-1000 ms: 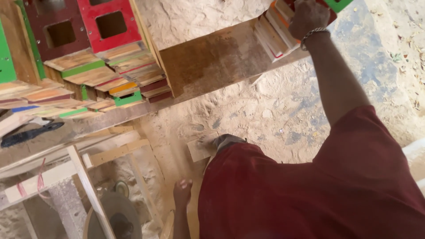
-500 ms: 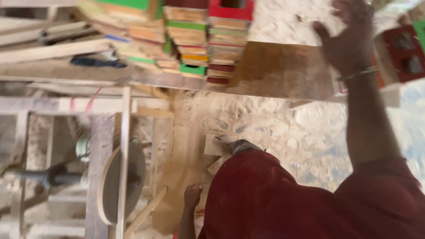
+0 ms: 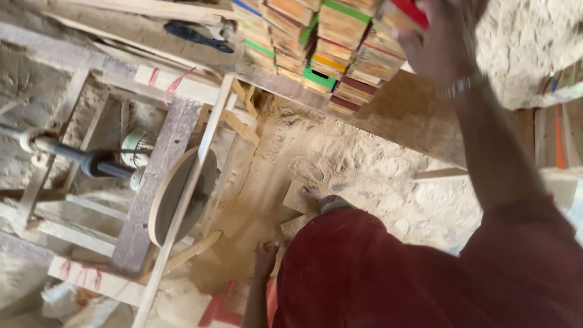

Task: The person repeatedly presses the edges of small, hollow, painted wooden blocks against a rotating sanding wheel to smooth them. They handle orange, green, and red blocks one at a time, rotating each piece to sand different sides before placing them on a nearby stack.

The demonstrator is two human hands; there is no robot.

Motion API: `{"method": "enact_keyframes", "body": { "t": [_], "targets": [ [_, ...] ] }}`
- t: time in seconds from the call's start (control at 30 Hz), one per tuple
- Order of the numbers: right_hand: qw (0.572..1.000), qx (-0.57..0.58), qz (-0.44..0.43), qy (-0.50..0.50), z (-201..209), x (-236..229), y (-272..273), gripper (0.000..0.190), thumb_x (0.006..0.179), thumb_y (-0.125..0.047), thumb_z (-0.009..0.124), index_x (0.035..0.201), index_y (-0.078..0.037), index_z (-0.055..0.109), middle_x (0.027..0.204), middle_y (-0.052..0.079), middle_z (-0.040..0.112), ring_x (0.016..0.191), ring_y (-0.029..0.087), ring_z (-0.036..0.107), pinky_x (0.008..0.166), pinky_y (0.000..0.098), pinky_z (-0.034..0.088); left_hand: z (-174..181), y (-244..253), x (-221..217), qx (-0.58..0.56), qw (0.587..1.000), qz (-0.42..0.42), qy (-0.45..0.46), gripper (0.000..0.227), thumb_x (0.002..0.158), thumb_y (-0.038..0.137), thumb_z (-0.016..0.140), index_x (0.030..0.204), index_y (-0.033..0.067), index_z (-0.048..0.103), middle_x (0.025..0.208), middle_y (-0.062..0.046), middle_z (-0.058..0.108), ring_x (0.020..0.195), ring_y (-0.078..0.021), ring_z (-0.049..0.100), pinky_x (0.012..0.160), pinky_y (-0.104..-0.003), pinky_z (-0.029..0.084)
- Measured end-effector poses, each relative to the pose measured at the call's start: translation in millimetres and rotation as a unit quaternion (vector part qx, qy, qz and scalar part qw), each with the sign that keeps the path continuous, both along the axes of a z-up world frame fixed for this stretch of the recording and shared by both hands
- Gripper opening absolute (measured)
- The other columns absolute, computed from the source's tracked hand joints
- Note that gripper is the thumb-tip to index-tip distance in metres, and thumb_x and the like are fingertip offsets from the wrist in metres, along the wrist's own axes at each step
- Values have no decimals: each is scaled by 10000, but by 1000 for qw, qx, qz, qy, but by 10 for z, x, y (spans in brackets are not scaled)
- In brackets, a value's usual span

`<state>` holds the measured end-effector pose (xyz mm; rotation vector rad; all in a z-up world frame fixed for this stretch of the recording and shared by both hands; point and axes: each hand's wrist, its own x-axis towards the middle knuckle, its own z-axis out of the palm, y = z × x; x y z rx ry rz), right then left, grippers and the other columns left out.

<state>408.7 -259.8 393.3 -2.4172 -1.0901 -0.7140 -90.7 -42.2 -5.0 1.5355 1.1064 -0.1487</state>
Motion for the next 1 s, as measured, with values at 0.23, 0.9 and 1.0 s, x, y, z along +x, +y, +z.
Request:
{"method": "enact_keyframes", "body": {
  "t": [0.23, 0.9, 1.0],
  "targets": [
    [991, 83, 85, -69, -642, -1706, 339, 386, 926, -267, 904, 1052, -117, 571, 1462, 137, 532, 1419, 358, 470, 1159, 604, 278, 1114, -217, 743, -171, 948, -45, -264, 628, 943, 331, 700, 1428, 45, 422, 1326, -136, 650, 1242, -200, 612, 1045, -338, 498],
    [553, -63, 221, 801, -2072, -2453, 1785, 467, 1013, -504, 512, 1191, -83, 610, 970, 76, 659, 707, 163, 659, 616, 304, 557, 1832, 113, -11, -201, 834, 314, -408, 497, 915, 122, 706, 1358, 53, 494, 1248, -90, 626, 1108, -223, 646, 878, -442, 598],
    [496, -19, 274, 824, -2314, -2551, 1992, 528, 1069, -556, 490, 1077, -40, 603, 776, 64, 637, 529, 108, 564, 467, 255, 474, 1619, 226, -64, -227, 786, 388, -424, 424, 925, 144, 682, 1317, 64, 545, 1199, -78, 678, 1065, -202, 686, 888, -379, 615]
  ]
}}
